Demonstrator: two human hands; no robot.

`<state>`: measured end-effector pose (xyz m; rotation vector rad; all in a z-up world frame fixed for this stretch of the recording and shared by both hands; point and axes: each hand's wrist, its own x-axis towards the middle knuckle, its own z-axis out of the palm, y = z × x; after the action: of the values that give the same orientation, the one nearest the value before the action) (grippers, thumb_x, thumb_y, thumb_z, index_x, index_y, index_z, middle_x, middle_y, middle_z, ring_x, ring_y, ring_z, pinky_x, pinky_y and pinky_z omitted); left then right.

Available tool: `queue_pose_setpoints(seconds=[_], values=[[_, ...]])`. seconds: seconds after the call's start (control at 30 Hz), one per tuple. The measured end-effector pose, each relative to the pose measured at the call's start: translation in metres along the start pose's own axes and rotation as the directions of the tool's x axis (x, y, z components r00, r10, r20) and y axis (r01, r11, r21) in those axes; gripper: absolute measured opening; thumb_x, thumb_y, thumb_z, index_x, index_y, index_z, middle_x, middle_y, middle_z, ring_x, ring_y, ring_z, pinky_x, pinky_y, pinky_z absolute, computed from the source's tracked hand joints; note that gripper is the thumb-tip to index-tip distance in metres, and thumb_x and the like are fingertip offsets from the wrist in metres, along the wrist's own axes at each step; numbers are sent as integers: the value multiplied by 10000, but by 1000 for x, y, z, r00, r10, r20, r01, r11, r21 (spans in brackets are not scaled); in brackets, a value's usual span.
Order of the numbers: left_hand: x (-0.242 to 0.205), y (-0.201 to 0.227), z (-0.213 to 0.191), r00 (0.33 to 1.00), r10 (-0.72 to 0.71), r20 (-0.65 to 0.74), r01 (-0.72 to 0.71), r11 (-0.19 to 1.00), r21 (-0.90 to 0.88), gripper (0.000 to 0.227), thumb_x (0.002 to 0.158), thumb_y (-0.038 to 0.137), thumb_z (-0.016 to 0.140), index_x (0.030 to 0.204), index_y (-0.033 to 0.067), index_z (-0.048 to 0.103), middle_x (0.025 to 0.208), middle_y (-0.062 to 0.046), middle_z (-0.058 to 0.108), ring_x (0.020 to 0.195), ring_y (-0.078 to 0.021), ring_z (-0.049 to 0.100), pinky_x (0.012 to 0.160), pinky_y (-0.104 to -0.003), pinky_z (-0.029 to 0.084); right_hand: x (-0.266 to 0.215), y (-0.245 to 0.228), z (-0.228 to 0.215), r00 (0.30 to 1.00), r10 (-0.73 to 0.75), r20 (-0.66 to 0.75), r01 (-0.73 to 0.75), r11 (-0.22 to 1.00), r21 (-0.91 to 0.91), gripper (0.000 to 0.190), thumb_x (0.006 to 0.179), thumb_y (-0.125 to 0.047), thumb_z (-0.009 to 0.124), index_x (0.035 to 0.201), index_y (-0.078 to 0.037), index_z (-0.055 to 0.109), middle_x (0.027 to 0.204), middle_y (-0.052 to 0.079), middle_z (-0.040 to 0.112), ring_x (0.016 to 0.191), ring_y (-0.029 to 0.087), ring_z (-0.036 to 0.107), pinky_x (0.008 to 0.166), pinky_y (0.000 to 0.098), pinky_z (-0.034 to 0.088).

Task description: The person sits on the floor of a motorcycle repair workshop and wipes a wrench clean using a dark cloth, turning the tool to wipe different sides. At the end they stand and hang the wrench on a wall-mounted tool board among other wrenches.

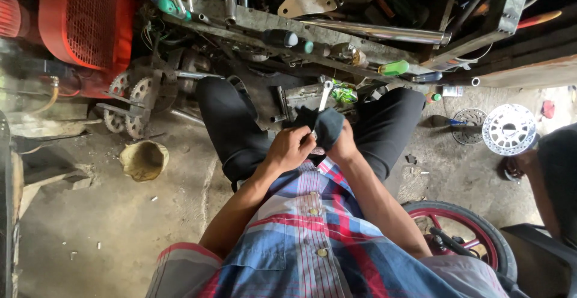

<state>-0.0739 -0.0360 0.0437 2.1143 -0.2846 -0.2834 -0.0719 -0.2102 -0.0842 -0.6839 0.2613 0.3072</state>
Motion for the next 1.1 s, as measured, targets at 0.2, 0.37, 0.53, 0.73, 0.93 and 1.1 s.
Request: queue_pose_setpoints(seconds=[0.2, 0.37, 0.53, 0.73, 0.93, 1.1], values=[[-18, -4, 10, 984, 154, 87, -150, 987, -51, 204, 906, 219, 652, 796, 47, 642, 718, -124, 682, 613, -273, 672, 550, -386, 503, -2, -41, 21, 997, 59, -40, -51, 982, 183, 261, 1070, -273, 521, 971, -66, 646, 895, 48, 663, 808, 186, 652, 736, 332, 547], [-20, -25, 9, 989, 117, 92, -110, 991, -77, 204, 916, 212, 647, 785, 55, 636, 678, -80, 653, 580, -202, 625, 531, -344, 473, 0, -44, 14, 994, 92, -59, -73, 960, 271, 287, 1058, -321, 536, 1055, -68, 671, 937, 55, 690, 849, 217, 668, 763, 360, 549], [-27, -49, 15, 987, -161, -17, 154, 968, -197, 247, 996, 232, 589, 822, 64, 640, 611, -28, 601, 527, -131, 541, 498, -313, 401, -3, -38, -4, 969, 175, -176, -127, 959, 252, 321, 1015, -368, 551, 1097, -81, 668, 979, 49, 714, 902, 237, 694, 821, 405, 578], [-27, -55, 30, 972, -221, -80, 137, 809, -572, 241, 1017, 289, 658, 990, 56, 603, 717, 22, 625, 649, -93, 627, 601, -260, 502, -3, -37, 20, 985, 76, -156, -35, 968, 250, 337, 1047, -381, 558, 1122, -72, 670, 1020, 66, 711, 935, 274, 684, 866, 452, 573], [-31, -66, 28, 923, -344, -172, 143, 722, -677, 215, 990, 229, 663, 1083, 61, 568, 749, -1, 680, 662, -104, 696, 581, -257, 551, -2, -19, 3, 980, 126, -154, -92, 972, 214, 431, 1026, -435, 522, 1159, -51, 667, 1076, 100, 709, 985, 315, 692, 915, 499, 575], [-53, -73, 29, 925, -356, -130, 230, 800, -554, 266, 1045, 274, 612, 967, 27, 676, 693, -14, 671, 613, -107, 628, 574, -275, 499, -4, -15, 43, 988, 22, -150, -29, 999, -44, 326, 1036, -322, 547, 1217, -71, 648, 1139, 98, 706, 1039, 311, 681, 909, 510, 569]])
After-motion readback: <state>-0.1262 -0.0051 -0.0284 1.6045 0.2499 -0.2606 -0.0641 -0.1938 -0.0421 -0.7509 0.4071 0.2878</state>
